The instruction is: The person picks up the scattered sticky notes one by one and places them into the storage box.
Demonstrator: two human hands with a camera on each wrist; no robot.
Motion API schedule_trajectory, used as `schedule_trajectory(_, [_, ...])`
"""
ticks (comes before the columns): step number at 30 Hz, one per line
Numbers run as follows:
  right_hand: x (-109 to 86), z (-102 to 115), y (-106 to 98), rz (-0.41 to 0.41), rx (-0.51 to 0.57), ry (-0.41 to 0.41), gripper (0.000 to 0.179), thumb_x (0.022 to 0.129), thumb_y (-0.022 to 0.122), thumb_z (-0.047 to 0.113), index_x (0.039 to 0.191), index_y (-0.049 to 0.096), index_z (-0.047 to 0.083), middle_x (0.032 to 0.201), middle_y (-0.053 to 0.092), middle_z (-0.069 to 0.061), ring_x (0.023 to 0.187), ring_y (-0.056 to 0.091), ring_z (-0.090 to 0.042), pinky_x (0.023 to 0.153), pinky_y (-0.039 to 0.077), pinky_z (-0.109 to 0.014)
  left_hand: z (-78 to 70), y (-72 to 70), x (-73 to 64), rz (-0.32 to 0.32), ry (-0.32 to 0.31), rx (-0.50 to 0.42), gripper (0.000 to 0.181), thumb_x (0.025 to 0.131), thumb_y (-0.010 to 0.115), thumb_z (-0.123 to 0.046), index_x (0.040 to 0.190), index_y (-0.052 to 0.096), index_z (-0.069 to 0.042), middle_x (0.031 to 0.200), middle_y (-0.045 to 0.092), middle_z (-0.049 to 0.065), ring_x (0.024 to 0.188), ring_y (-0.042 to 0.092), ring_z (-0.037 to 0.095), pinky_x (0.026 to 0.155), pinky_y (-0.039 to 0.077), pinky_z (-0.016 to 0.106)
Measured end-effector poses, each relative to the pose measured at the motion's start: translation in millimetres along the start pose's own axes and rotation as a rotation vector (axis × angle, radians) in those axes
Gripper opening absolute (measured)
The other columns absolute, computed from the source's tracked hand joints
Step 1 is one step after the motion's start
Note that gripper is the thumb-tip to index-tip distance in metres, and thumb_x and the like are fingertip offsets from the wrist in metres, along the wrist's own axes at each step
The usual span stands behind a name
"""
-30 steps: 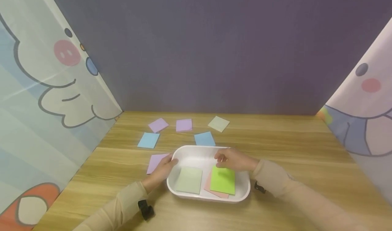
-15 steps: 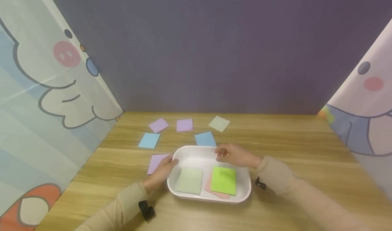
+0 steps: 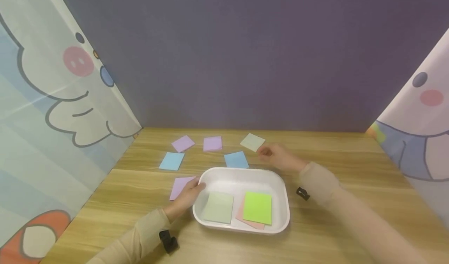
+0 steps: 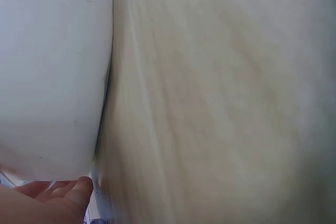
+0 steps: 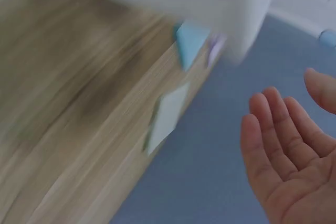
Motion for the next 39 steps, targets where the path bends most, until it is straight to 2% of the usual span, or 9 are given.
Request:
schedule_trajectory(6, [18.4,-28,-15,-0.065,-0.02,0.091,0.026,0.089,0.057,0.008,0.11,0.058,-0.007,0.099,0.064,-0.02,0.092,0.059,-0.032,0.081,0.051,-0.044,-2.8,-2.1,1.7,0.0,0.005,0.017,0.046,0.098,0.036,-0.019,0.141,0.032,-0.002,0.13,0.049,0.022,0.106,0.058,0.028,0.083,0.053,0.037])
schedule_trajectory(11, [31.0,-44,-17,-0.068,-0.016,0.097,0.03,0.089,0.057,0.008,0.111,0.056,-0.011,0.101,0.062,-0.024,0.095,0.058,-0.036,0.084,0.049,-0.048,-3.2,-2.5,0.3,-0.004,0.005,0.031,0.045,0.098,0.036,-0.018,0.14,0.034,-0.001,0.13,0.049,0.021,0.106,0.057,0.026,0.084,0.053,0.036])
schedule_trajectory(14, [41.4,-55,-17,-0.051,-0.038,0.1,0.035,0.089,0.057,0.008,0.114,0.052,-0.016,0.101,0.061,-0.027,0.095,0.057,-0.039,0.085,0.048,-0.05,-2.7,-2.7,0.0,-0.004,0.0,0.032,0.045,0.098,0.036,-0.018,0.14,0.035,-0.003,0.127,0.052,0.021,0.103,0.059,0.026,0.082,0.054,0.036])
schedule_trajectory(22, [67.1,-76,-18,0.004,-0.247,0.171,0.045,0.086,0.057,0.011,0.121,0.047,-0.015,0.115,0.054,-0.033,0.102,0.053,-0.046,0.087,0.046,-0.054,-4.4,-2.7,0.3,-0.01,0.003,0.042,0.044,0.098,0.037,-0.018,0.139,0.037,-0.003,0.121,0.055,0.02,0.099,0.06,0.025,0.077,0.055,0.036])
schedule_trajectory(26, [76.4,-83,-10,0.031,-0.234,0.215,0.05,0.085,0.059,0.014,0.123,0.044,-0.015,0.12,0.05,-0.034,0.106,0.05,-0.048,0.09,0.043,-0.055,-4.4,-2.1,-1.9,-0.018,-0.002,0.045,0.043,0.098,0.037,-0.018,0.138,0.038,-0.003,0.12,0.056,0.019,0.099,0.06,0.025,0.077,0.055,0.036])
schedule_trajectory(29, [81.9,-89,0,0.056,-0.183,0.246,0.059,0.084,0.063,0.017,0.127,0.04,-0.015,0.121,0.05,-0.034,0.106,0.051,-0.047,0.092,0.043,-0.055,-3.3,-1.5,-4.0,-0.019,0.003,0.039,0.044,0.098,0.037,-0.017,0.139,0.037,-0.002,0.121,0.055,0.02,0.1,0.059,0.026,0.078,0.055,0.038])
schedule_trajectory(34, [91.3,-101,12,0.08,-0.223,0.224,0.07,0.081,0.068,0.025,0.128,0.038,-0.018,0.116,0.053,-0.034,0.103,0.054,-0.045,0.091,0.045,-0.054,-2.5,0.3,-5.1,-0.03,0.007,0.029,0.044,0.097,0.038,-0.018,0.139,0.037,-0.003,0.126,0.052,0.021,0.104,0.057,0.027,0.08,0.054,0.038])
schedule_trajectory(36, [95.4,-105,13,0.076,-0.261,0.184,0.068,0.08,0.069,0.027,0.124,0.043,-0.017,0.113,0.055,-0.033,0.1,0.055,-0.043,0.089,0.045,-0.054,-4.1,1.7,-5.5,-0.038,0.002,0.027,0.044,0.097,0.039,-0.017,0.138,0.037,-0.002,0.127,0.052,0.021,0.106,0.055,0.028,0.081,0.054,0.039])
schedule_trajectory(39, [100.4,-107,13,0.078,-0.268,0.153,0.057,0.079,0.07,0.027,0.114,0.052,-0.014,0.099,0.061,-0.026,0.086,0.058,-0.035,0.079,0.049,-0.048,-6.3,3.3,-5.9,-0.04,0.0,0.02,0.044,0.097,0.039,-0.017,0.138,0.037,-0.001,0.128,0.051,0.021,0.107,0.055,0.029,0.083,0.053,0.039])
Point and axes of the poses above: each hand's wrist, its own x-axis towards the middle knuckle, its own y-axis out of the palm, z = x × y, the point moved 6 cm from there along x, towards the middle knuckle
